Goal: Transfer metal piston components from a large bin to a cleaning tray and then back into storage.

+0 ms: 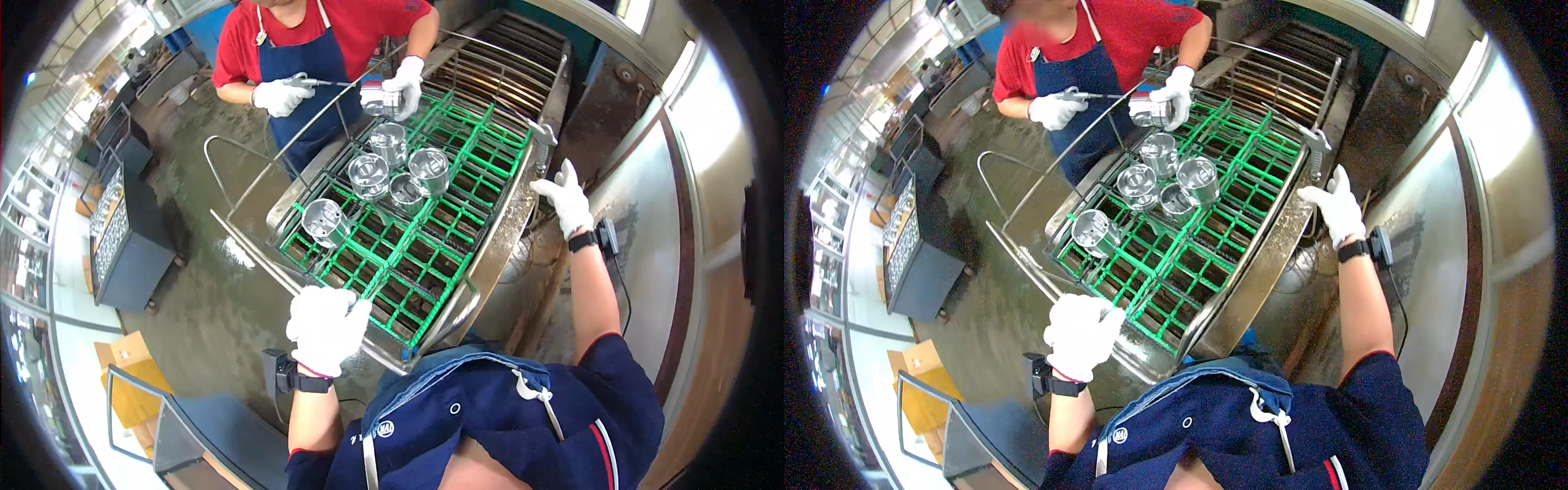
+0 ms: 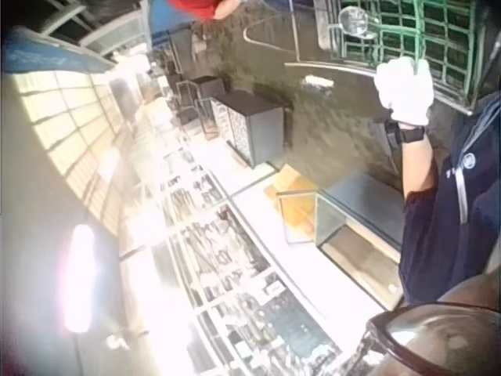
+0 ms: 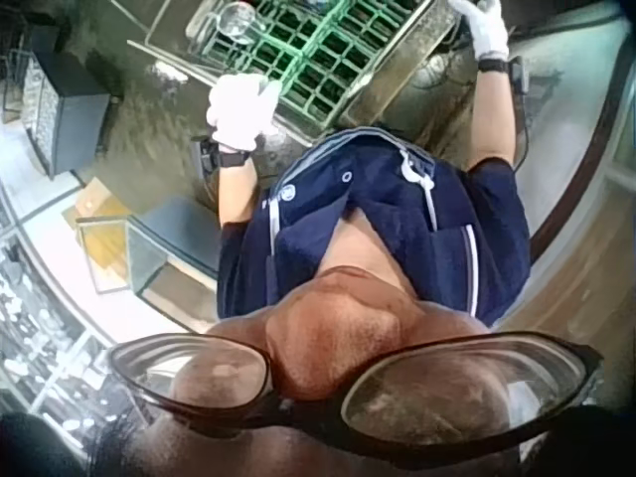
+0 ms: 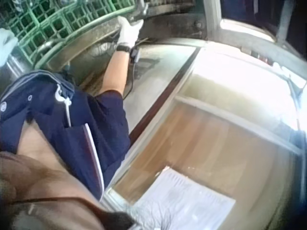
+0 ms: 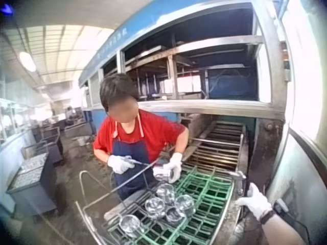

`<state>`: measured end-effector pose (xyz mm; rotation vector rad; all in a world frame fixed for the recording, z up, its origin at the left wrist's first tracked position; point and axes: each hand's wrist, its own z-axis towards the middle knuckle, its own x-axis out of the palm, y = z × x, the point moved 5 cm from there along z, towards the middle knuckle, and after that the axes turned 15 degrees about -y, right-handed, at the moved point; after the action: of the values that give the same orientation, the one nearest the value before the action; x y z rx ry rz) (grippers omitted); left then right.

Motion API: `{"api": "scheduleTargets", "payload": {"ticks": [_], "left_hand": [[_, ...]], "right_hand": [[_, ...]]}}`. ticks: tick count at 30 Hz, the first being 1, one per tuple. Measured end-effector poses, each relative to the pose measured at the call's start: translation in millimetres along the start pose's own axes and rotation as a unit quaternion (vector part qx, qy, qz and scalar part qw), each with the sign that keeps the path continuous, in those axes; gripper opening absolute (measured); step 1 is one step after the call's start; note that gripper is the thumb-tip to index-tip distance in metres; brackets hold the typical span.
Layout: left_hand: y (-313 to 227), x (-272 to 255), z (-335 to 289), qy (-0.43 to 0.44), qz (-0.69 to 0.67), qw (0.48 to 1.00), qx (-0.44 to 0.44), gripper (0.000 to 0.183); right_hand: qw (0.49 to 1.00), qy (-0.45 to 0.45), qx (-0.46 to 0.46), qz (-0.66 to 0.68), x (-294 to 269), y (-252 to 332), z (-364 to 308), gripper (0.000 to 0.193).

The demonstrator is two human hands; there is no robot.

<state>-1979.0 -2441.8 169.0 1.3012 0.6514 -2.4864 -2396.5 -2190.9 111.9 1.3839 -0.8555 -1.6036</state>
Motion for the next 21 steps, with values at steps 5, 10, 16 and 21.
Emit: {"api": "scheduleTargets", "payload": {"ticks": [5,10,16,21], "left_hand": [[-5,-2,3,0.006,0.048,0.998,-0.049,0.013],[-17,17,14,0.047,0.136,0.989,-0.039,0.019],[-15,9,-3,0.126,0.233,0.952,-0.154,0.027],[-54,1,32,0.294,0.270,0.895,-0.197,0.038]], "right_hand": [[0.995,0.086,-0.060,-0.005,44,-2,67,0.098],[0.974,0.101,-0.033,-0.199,34,-33,121,0.050],[0.978,0.038,-0.197,-0.065,9,-2,127,0.038],[0.987,-0.059,0.003,0.149,-99,1,208,0.025]]}}
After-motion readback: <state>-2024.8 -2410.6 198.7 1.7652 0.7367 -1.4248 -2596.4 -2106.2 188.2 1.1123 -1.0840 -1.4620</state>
